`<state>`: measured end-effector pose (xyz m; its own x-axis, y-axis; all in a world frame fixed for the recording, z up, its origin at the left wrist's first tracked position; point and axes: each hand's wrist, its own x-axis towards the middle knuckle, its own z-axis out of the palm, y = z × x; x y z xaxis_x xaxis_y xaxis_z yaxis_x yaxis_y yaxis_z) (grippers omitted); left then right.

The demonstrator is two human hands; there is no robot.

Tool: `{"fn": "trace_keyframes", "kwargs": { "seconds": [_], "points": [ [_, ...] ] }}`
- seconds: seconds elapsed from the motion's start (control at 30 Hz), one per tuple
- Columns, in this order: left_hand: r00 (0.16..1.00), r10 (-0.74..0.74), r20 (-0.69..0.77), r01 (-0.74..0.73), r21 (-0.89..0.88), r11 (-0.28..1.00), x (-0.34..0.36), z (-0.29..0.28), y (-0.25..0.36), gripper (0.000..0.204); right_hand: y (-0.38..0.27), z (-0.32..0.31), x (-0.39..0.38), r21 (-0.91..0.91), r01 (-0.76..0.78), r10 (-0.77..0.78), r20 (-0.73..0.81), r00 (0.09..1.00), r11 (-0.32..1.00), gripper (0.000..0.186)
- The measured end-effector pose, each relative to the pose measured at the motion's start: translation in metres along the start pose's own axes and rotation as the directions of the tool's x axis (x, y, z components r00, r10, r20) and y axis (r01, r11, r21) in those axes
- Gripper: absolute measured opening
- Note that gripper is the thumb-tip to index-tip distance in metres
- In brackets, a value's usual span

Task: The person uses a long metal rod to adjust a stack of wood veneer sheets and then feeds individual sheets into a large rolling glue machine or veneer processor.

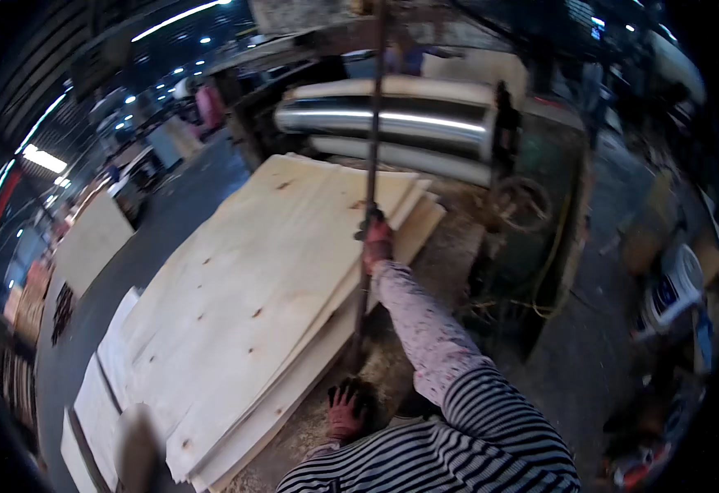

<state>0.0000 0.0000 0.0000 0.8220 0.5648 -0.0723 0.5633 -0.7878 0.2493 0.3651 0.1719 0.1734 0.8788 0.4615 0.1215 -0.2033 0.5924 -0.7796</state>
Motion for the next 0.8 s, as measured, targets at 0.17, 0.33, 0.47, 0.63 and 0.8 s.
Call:
{"fn": "trace_keyframes", "kwargs": {
  "seconds": [0.17,0.33,0.47,0.63,0.8],
  "points": [
    [0.992,0.034,-0.119,-0.036,-0.008,0.999,0.000,-0.008,0.009,0.060,-0.013,-0.026,0.000,-0.252,-0.056,0.027,-0.117,0.993,0.966,0.025],
    [0.992,0.104,-0.076,-0.091,0.153,0.984,0.002,-0.033,0.020,0.060,-0.020,-0.020,-0.007,-0.083,-0.083,0.074,-0.100,0.992,0.993,0.024],
    [0.988,0.099,-0.120,-0.113,-0.123,0.986,0.002,-0.056,0.032,0.061,-0.025,-0.019,-0.009,-0.108,-0.103,0.093,-0.096,0.991,0.989,0.027],
    [0.983,0.087,-0.163,-0.119,-0.201,0.972,-0.001,-0.075,0.047,0.057,-0.028,-0.017,-0.009,-0.079,-0.116,0.108,-0.093,0.990,0.990,0.030],
    [0.995,0.094,-0.042,-0.097,-0.072,0.993,0.001,-0.070,0.039,0.052,-0.028,-0.017,-0.013,-0.025,-0.073,0.071,-0.084,0.994,0.997,0.027]
  ]
}}
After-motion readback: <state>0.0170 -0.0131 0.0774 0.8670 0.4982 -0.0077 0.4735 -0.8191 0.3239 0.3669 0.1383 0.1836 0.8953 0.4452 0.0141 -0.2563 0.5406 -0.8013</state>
